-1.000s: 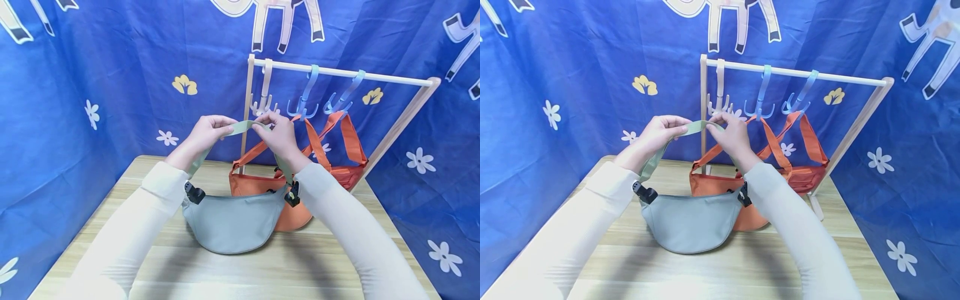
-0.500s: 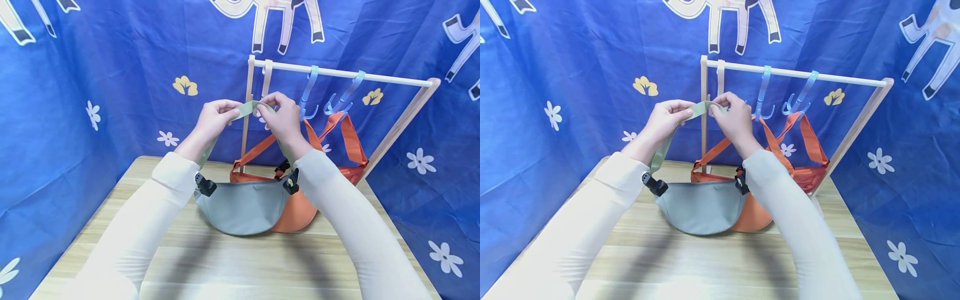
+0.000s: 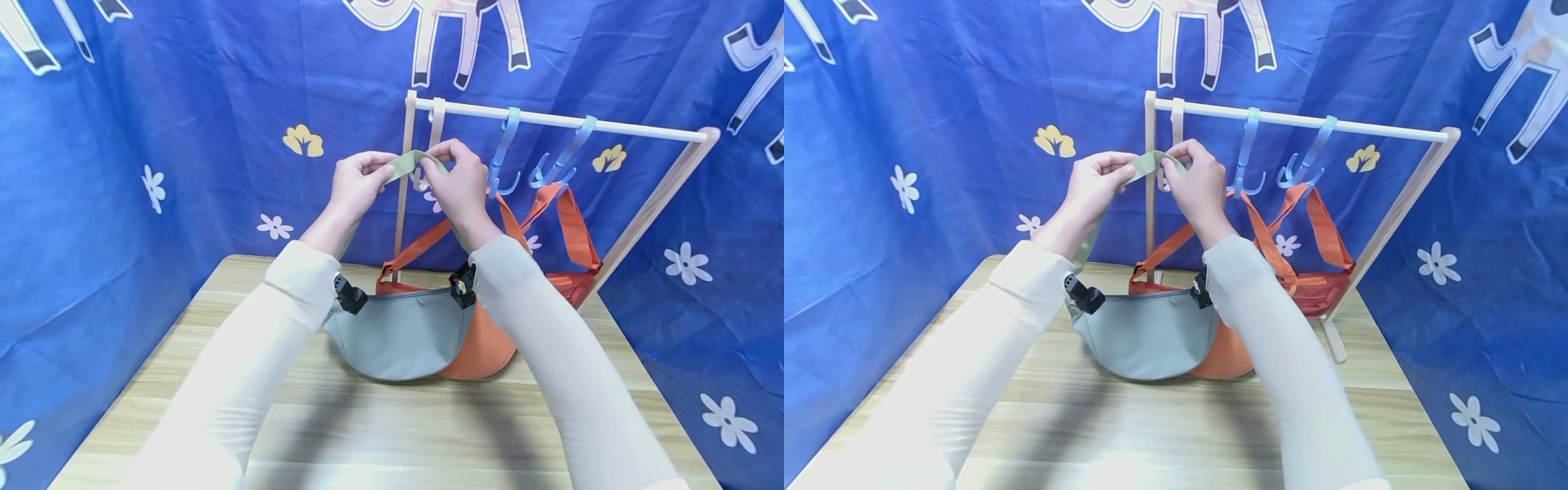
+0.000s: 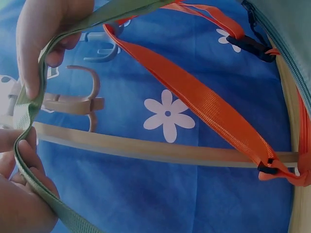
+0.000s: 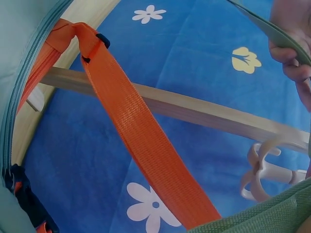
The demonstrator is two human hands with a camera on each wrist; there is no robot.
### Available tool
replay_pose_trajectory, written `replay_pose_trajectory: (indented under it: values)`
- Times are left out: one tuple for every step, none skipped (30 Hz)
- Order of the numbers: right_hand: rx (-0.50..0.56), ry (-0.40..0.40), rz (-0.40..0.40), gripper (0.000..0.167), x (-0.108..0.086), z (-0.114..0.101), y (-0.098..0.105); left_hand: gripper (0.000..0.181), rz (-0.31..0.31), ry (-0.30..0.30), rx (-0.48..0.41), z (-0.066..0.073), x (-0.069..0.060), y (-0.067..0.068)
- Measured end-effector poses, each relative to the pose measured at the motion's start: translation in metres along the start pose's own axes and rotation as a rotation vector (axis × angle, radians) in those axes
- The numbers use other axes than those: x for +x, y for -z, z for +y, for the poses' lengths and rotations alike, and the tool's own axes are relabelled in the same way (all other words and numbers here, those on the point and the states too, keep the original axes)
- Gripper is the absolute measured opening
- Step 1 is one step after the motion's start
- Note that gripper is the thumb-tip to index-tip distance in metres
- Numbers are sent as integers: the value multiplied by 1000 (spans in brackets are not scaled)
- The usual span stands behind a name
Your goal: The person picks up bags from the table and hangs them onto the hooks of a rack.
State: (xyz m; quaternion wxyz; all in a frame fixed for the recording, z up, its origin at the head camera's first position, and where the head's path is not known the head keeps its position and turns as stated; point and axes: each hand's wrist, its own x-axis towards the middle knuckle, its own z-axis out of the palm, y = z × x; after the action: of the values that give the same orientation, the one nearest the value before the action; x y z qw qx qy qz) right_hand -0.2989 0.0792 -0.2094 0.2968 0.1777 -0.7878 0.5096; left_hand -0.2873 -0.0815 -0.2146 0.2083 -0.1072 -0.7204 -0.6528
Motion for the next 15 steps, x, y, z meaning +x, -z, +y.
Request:
replay_pose_trajectory:
  values:
    - [-9,-10,1,13,0,0,0,18,10,-2,-2,-1,0,-1]
    - [-19,-13,4,13,0,0,-1,18,23,-4,-1,-1,1,-3]
    - [-31,-16,6,13,0,1,-1,18,36,-7,3,-1,1,-4]
    - [-43,-20,7,13,-1,1,-1,18,49,-10,6,-2,1,-5]
    - [-54,-25,8,14,-1,1,-2,17,64,-12,12,-2,1,-6]
    - [-67,-30,8,14,-1,1,-2,17,77,-14,19,-2,1,-8]
    - [-78,-34,11,15,-2,1,-2,17,90,-14,25,-3,1,-9]
    - [-86,-39,12,15,-2,2,-2,17,100,-15,33,-3,1,-11]
    - [-96,-43,13,15,-2,2,-2,17,109,-15,40,-3,1,-12]
    - [-105,-49,14,15,-3,2,-2,17,115,-14,47,-3,1,-13]
    - [-115,-52,16,16,-3,3,-2,17,119,-12,57,-4,2,-14]
    - [-126,-52,19,16,-4,4,-2,17,121,-9,65,-4,1,-15]
    - [-135,-52,22,16,-4,4,-2,17,122,-7,70,-5,1,-15]
    - [-143,-53,25,16,-5,5,-2,17,122,-5,77,-5,1,-16]
    - [-154,-51,28,16,-5,6,-2,17,123,-3,82,-5,1,-16]
